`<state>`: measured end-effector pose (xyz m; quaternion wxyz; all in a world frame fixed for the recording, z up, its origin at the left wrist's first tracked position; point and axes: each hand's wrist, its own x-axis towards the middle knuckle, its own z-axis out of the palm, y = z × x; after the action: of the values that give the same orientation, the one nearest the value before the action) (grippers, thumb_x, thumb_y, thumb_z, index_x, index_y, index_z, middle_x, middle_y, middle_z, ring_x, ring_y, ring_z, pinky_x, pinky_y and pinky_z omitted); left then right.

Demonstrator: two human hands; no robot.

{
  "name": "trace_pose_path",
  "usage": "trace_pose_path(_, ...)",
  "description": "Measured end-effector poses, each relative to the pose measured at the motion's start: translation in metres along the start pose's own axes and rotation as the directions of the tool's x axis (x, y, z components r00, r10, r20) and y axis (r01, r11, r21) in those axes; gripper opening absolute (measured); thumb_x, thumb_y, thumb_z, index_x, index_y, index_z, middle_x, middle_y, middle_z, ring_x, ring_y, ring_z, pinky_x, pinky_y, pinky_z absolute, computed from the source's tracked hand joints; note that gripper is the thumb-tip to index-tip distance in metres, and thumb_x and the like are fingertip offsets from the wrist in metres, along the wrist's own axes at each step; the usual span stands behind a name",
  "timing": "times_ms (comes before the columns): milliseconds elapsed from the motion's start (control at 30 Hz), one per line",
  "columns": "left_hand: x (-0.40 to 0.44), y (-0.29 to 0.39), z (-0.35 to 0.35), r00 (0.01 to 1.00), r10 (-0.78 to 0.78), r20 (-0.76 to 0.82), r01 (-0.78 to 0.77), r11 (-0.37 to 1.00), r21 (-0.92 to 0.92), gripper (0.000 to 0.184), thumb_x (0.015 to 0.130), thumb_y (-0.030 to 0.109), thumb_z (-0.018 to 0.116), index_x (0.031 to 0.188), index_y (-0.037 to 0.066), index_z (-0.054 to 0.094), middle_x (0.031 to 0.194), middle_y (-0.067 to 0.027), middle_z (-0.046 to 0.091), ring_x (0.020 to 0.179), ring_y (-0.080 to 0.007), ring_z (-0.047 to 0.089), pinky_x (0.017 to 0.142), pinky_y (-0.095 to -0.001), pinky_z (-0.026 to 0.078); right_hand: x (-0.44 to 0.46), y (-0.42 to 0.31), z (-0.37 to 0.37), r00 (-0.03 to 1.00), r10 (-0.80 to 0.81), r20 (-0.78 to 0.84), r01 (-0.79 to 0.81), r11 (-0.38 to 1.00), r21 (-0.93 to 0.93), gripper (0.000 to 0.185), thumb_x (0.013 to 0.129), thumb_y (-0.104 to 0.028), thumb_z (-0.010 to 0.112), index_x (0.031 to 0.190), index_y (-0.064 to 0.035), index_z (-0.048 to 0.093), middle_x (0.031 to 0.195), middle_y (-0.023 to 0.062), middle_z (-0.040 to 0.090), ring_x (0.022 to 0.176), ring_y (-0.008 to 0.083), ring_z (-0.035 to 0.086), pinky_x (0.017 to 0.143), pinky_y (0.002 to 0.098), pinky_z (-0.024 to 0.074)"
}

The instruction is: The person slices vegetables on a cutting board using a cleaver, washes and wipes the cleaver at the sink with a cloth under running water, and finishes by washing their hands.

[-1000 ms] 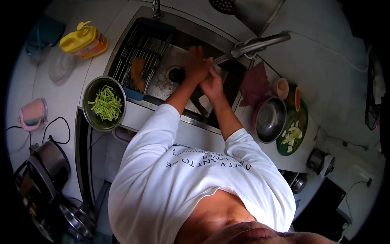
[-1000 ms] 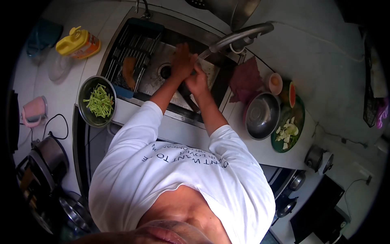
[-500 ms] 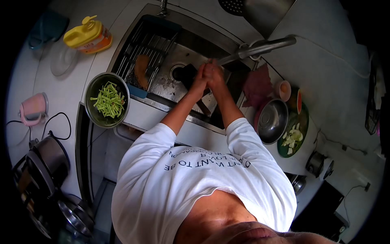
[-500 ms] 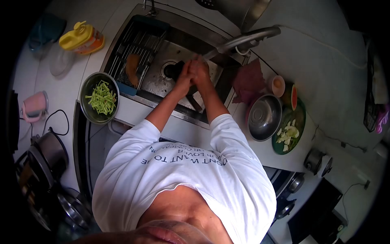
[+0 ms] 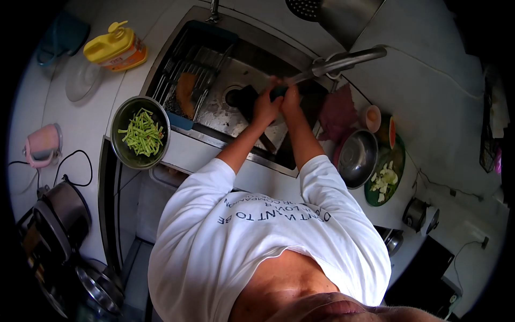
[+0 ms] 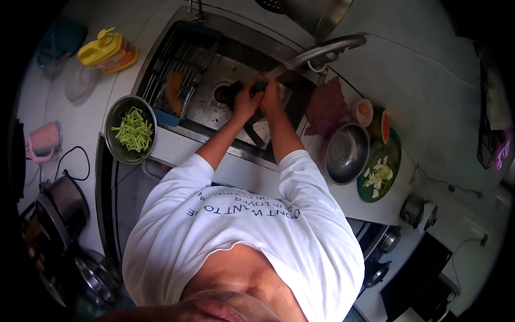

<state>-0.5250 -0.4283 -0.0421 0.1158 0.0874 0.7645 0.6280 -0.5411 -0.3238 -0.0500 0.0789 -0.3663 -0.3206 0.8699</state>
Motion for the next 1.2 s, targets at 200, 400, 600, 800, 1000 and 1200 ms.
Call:
trace_pose_path(200,0.050,-0.026,-0.014,0.926,-0.378,0.003,0.350,0.854,-0.385,0.035,0.086,0.034,0.060,0.092,0.000,0.059,0.079,-0.0108,0.059,0.071,-0.0207,0.055,0.066,-0.0350,0.042,-0.038,-0.029,-0.020,0.981,-0.028,0.193,0.053,0.991,-0.126,0.014,0.088,-0.015,0.056,0.100,-0.0070,0.052,0.096,0.0084,0.059,0.082,0.0230,0.057,0.072,0.0372,0.0471)
trace_pose_path(400,0.060,0.001,-0.017,0.851,-0.525,-0.011,0.424,0.699,-0.576,0.037,0.092,0.037,0.051,0.082,0.002,0.053,0.069,-0.0098,0.051,0.067,-0.0227,0.052,0.063,-0.0393,0.040,-0.035,-0.039,-0.030,0.987,-0.109,-0.116,0.094,0.988,-0.126,0.016,0.089,-0.024,0.058,0.094,-0.0094,0.052,0.082,0.0062,0.056,0.075,0.0195,0.057,0.061,0.0341,0.0468)
trace_pose_path(600,0.003,0.061,0.030,0.993,0.071,0.090,-0.094,0.953,0.289,0.040,0.089,0.040,0.046,0.086,0.003,0.060,0.083,-0.0198,0.062,0.084,-0.0396,0.059,0.076,-0.0465,0.044,0.090,0.044,-0.146,0.994,-0.003,0.109,-0.009,0.994,0.111,0.033,0.090,-0.042,0.052,0.103,-0.0118,0.055,0.091,0.0056,0.058,0.087,0.0209,0.057,0.076,0.0385,0.0465)
trace_pose_path(800,0.019,0.013,0.037,0.989,0.010,0.148,-0.083,0.866,0.494,0.041,0.089,0.038,0.041,0.078,0.006,0.064,0.076,-0.0169,0.064,0.081,-0.0381,0.060,0.079,-0.0451,0.045,-0.058,0.005,-0.025,0.968,0.243,-0.064,-0.246,0.968,-0.050,0.054,0.083,-0.057,0.054,0.117,-0.0153,0.054,0.106,0.0065,0.059,0.096,0.0199,0.055,0.086,0.0348,0.0425)
trace_pose_path(1000,0.013,-0.184,0.051,0.972,0.203,0.118,-0.235,0.820,0.522,0.031,0.089,0.030,0.042,0.104,0.010,0.060,0.108,-0.0183,0.059,0.099,-0.0336,0.056,0.082,-0.0443,0.046,-0.053,-0.004,-0.053,0.986,0.139,-0.092,-0.140,0.990,-0.006,0.036,0.088,-0.045,0.054,0.104,-0.0134,0.055,0.098,0.0056,0.061,0.082,0.0206,0.060,0.072,0.0393,0.0483)
trace_pose_path(1200,-0.043,-0.211,0.064,0.891,-0.303,0.339,-0.024,0.713,0.701,0.036,0.086,0.030,0.050,0.112,0.006,0.056,0.112,-0.0172,0.057,0.103,-0.0303,0.056,0.078,-0.0417,0.049,-0.077,-0.033,-0.077,0.995,-0.001,0.100,0.002,1.000,-0.003,0.033,0.086,-0.026,0.062,0.112,-0.0098,0.052,0.108,0.0078,0.058,0.101,0.0249,0.055,0.088,0.0481,0.0429)
